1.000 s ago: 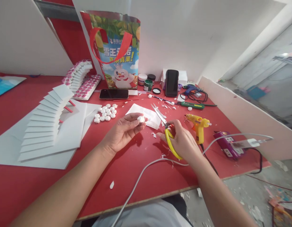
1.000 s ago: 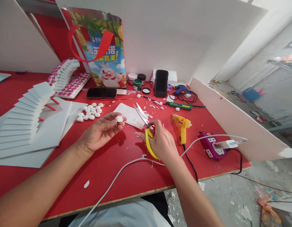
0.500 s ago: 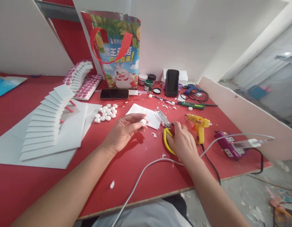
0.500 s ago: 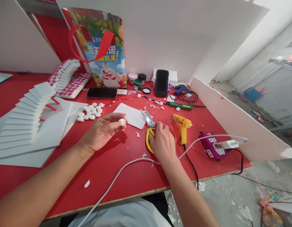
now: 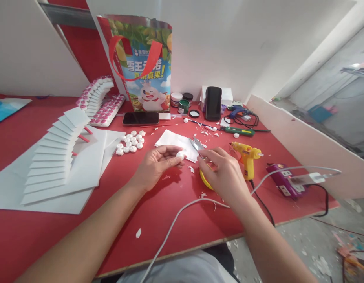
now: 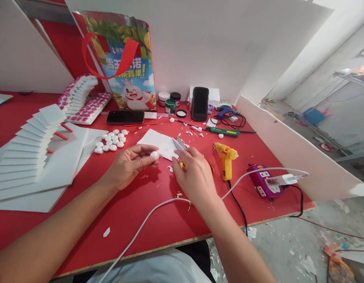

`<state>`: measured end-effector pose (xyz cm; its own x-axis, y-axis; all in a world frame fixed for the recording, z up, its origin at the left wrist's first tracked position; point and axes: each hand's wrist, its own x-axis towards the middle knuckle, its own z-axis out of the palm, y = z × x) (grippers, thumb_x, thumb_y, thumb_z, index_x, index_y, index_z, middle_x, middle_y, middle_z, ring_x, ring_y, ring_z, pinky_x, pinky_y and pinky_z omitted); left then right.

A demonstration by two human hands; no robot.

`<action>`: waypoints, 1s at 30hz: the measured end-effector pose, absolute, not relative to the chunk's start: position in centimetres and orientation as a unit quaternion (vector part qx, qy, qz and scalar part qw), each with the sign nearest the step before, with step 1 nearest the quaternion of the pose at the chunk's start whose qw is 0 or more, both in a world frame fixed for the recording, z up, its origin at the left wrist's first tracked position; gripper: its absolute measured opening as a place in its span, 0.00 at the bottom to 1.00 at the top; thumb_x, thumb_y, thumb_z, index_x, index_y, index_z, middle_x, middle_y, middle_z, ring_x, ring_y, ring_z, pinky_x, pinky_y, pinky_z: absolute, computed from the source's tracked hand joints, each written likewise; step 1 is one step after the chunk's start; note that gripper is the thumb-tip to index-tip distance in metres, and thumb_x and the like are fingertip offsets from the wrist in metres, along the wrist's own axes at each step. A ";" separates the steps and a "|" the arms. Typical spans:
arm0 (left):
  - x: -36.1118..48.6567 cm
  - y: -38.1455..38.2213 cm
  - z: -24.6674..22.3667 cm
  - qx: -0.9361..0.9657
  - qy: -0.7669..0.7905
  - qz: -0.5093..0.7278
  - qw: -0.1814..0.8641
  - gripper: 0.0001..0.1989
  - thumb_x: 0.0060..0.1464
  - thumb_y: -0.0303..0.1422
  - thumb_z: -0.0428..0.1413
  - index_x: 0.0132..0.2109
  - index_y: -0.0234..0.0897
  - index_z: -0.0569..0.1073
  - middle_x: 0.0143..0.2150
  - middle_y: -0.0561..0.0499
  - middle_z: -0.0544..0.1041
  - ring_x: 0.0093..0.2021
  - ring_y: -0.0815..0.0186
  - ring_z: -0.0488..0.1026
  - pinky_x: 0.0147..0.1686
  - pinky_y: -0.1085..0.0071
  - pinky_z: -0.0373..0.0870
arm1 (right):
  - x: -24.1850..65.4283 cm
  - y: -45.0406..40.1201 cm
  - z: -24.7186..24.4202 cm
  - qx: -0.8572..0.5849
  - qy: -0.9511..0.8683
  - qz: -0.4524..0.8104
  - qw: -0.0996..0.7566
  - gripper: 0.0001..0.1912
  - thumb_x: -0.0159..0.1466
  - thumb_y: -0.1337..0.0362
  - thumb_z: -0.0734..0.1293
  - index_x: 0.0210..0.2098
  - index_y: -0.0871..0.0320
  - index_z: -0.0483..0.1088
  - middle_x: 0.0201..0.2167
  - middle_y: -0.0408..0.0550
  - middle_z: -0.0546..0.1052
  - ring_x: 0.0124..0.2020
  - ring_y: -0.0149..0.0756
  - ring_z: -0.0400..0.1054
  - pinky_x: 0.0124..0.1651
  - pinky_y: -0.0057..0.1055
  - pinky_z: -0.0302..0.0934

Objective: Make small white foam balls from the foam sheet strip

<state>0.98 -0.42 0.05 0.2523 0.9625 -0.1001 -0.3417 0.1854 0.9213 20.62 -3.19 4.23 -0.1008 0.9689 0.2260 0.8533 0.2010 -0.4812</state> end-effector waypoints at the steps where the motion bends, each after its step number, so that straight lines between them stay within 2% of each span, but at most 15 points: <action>1: 1.0 -0.4 0.0 0.419 0.373 0.483 0.672 0.15 0.47 0.34 0.71 0.42 0.37 0.82 0.35 0.51 0.81 0.34 0.67 0.80 0.41 0.70 0.77 | 20.2 -3.0 4.5 -0.598 -0.730 0.161 0.289 0.13 0.68 0.61 0.64 0.45 0.58 0.80 0.40 0.51 0.80 0.35 0.36 0.73 0.39 0.31 0.64; 4: 0.9 -0.3 -0.2 0.432 0.371 0.475 0.671 0.15 0.47 0.35 0.71 0.41 0.35 0.80 0.34 0.50 0.82 0.34 0.66 0.80 0.42 0.69 0.77 | 19.0 -2.0 4.4 -0.558 -0.717 0.248 0.336 0.09 0.65 0.63 0.67 0.39 0.57 0.81 0.34 0.46 0.81 0.31 0.32 0.72 0.35 0.27 0.63; 14: 1.0 -0.3 -0.6 0.449 0.368 0.454 0.675 0.15 0.49 0.35 0.71 0.42 0.36 0.80 0.35 0.52 0.82 0.35 0.68 0.80 0.43 0.71 0.76 | 18.7 -1.1 2.3 -0.554 -0.629 0.390 0.382 0.07 0.59 0.64 0.67 0.30 0.58 0.77 0.25 0.43 0.81 0.26 0.30 0.70 0.30 0.26 0.60; 17: 0.9 -0.3 -0.6 0.442 0.368 0.450 0.684 0.15 0.50 0.35 0.70 0.44 0.36 0.80 0.35 0.51 0.82 0.35 0.68 0.80 0.42 0.71 0.76 | 18.6 -0.9 2.1 -0.549 -0.612 0.416 0.389 0.07 0.57 0.63 0.68 0.28 0.59 0.76 0.23 0.43 0.79 0.24 0.29 0.66 0.28 0.26 0.58; 20: 0.8 -0.3 -0.6 0.438 0.362 0.439 0.696 0.15 0.51 0.36 0.69 0.45 0.35 0.80 0.35 0.50 0.82 0.35 0.67 0.79 0.42 0.70 0.76 | 18.7 -0.8 2.1 -0.546 -0.587 0.449 0.395 0.08 0.57 0.61 0.68 0.28 0.60 0.75 0.22 0.42 0.76 0.21 0.26 0.61 0.26 0.26 0.55; 25: 0.8 -0.1 -0.9 0.433 0.360 0.444 0.697 0.16 0.50 0.37 0.69 0.43 0.34 0.80 0.36 0.49 0.81 0.37 0.65 0.79 0.44 0.66 0.76 | 18.7 -0.9 2.2 -0.536 -0.569 0.483 0.395 0.11 0.58 0.58 0.68 0.30 0.61 0.75 0.22 0.42 0.76 0.20 0.26 0.59 0.24 0.27 0.54; 28: 0.9 -0.1 -0.9 0.478 0.385 0.457 0.644 0.15 0.51 0.38 0.68 0.44 0.36 0.78 0.37 0.49 0.80 0.38 0.64 0.78 0.45 0.64 0.75 | 18.7 -0.9 1.9 -0.529 -0.592 0.464 0.393 0.12 0.59 0.60 0.66 0.35 0.61 0.77 0.25 0.44 0.78 0.22 0.28 0.62 0.27 0.28 0.57; 30: 0.9 -0.2 -0.7 0.548 0.405 0.468 0.562 0.13 0.54 0.37 0.66 0.43 0.36 0.77 0.38 0.49 0.78 0.39 0.65 0.77 0.43 0.66 0.74 | 18.7 -0.9 1.6 -0.534 -0.612 0.432 0.392 0.12 0.59 0.61 0.66 0.37 0.60 0.77 0.28 0.45 0.79 0.25 0.30 0.66 0.31 0.29 0.60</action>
